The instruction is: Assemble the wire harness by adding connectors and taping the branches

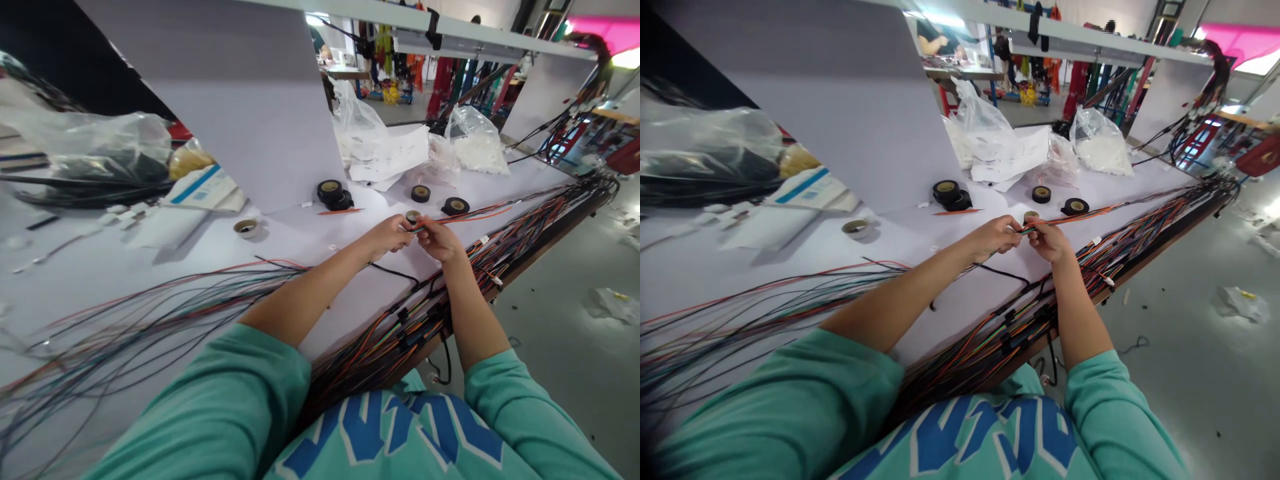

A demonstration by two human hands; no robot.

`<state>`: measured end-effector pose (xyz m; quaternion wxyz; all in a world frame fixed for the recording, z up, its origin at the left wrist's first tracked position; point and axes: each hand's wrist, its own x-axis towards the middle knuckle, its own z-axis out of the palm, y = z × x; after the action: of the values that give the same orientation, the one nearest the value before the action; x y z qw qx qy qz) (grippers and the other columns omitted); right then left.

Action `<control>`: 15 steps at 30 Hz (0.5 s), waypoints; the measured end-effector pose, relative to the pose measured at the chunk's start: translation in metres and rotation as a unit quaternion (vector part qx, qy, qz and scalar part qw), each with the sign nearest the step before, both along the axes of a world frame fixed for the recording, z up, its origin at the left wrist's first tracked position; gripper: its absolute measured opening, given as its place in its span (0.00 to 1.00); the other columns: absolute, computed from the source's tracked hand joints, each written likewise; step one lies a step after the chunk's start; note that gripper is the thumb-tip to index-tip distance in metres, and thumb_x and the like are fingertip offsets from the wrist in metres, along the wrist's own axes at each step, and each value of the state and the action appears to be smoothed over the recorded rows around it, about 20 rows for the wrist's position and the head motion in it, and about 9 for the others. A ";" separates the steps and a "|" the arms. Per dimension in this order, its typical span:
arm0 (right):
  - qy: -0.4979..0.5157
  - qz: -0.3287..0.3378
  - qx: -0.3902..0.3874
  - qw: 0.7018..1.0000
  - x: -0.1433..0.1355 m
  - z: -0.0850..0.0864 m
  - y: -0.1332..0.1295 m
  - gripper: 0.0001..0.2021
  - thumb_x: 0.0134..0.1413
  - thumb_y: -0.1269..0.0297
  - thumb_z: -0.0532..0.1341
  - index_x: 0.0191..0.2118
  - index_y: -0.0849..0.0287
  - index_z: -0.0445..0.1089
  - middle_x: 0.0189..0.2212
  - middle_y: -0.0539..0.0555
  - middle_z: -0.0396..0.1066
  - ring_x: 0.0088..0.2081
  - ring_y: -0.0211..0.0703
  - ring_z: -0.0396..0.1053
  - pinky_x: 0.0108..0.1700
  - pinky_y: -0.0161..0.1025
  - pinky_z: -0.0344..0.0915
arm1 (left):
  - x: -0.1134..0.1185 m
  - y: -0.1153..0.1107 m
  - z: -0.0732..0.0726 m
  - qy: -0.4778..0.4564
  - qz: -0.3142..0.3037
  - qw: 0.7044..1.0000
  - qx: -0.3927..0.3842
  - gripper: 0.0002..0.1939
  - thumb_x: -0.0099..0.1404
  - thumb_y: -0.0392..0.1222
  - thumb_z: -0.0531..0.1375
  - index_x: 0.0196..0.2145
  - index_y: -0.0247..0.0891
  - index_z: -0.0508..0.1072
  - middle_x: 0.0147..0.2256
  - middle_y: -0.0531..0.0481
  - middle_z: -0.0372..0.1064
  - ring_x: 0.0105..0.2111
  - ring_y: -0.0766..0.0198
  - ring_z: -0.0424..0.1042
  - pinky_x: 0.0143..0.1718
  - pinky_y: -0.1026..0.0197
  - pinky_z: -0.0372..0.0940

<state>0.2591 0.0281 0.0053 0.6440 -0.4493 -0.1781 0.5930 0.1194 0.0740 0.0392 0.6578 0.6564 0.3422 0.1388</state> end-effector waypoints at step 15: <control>0.063 -0.200 0.088 0.974 -0.013 -0.003 0.005 0.13 0.55 0.61 0.59 0.24 0.57 0.56 0.15 0.40 0.57 0.13 0.25 0.43 0.15 0.24 0.49 | 0.002 0.009 -0.010 -0.036 0.019 0.993 -0.107 0.08 0.62 0.34 0.55 0.27 0.38 0.58 0.14 0.59 0.57 0.10 0.81 0.45 0.14 0.73 0.38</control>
<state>0.2465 0.0333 0.0027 0.7964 -0.3793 -0.0955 0.4613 0.1212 0.0833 0.0292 0.7330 0.5705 0.3439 0.1375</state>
